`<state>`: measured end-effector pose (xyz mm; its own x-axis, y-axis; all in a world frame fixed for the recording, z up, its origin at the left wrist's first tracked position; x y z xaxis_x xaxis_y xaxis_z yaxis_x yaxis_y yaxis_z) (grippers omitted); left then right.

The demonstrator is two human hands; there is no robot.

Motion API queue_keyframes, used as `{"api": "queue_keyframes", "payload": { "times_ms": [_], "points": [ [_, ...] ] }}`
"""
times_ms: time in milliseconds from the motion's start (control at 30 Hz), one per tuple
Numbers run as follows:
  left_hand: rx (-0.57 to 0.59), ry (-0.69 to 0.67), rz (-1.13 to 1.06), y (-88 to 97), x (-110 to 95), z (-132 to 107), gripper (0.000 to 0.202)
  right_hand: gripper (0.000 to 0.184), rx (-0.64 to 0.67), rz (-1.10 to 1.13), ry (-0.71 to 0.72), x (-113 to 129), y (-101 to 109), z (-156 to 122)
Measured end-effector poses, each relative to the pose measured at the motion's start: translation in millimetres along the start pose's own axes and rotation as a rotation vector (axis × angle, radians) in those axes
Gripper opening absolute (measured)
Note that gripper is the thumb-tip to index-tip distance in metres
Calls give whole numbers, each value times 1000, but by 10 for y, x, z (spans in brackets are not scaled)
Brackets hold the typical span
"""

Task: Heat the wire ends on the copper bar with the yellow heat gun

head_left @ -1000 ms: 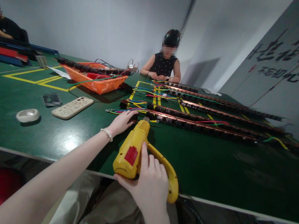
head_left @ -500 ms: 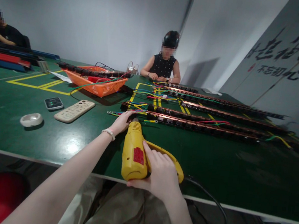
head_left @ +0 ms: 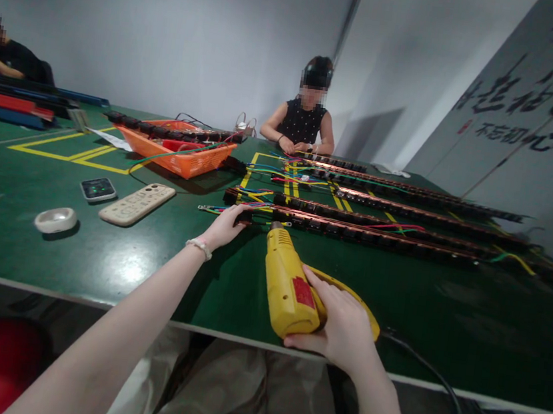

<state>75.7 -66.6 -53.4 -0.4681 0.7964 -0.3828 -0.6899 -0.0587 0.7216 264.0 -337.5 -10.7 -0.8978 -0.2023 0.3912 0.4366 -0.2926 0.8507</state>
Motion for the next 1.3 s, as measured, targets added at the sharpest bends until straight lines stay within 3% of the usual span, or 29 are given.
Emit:
{"api": "queue_keyframes", "payload": {
  "times_ms": [200,633,867,1300],
  "points": [
    [16,17,15,1,-3,-7,49,108,-70,-95,-63,-56,20,-77],
    [5,-73,110,56,-151,-28,62,101,-212,-181,-72,187,-133,-114],
    [30,-125,146,88,-213,-28,48,105,-248,-139,-62,335,-245,-82],
    [13,-63,21,-6,-75,-4,52,107,-250,-119,-32,347,-280,-91]
  ]
}}
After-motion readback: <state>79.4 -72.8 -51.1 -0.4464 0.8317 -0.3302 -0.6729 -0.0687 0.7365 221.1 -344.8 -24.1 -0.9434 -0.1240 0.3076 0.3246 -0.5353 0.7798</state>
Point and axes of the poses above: each hand's wrist, its own z-axis towards the middle knuckle, its own y-axis out of the back of the hand, x = y × z, the point moved 1 cm from there along z, towards the middle knuckle, and after that the axes turned 14 degrees about z, right-handed, at the moved point
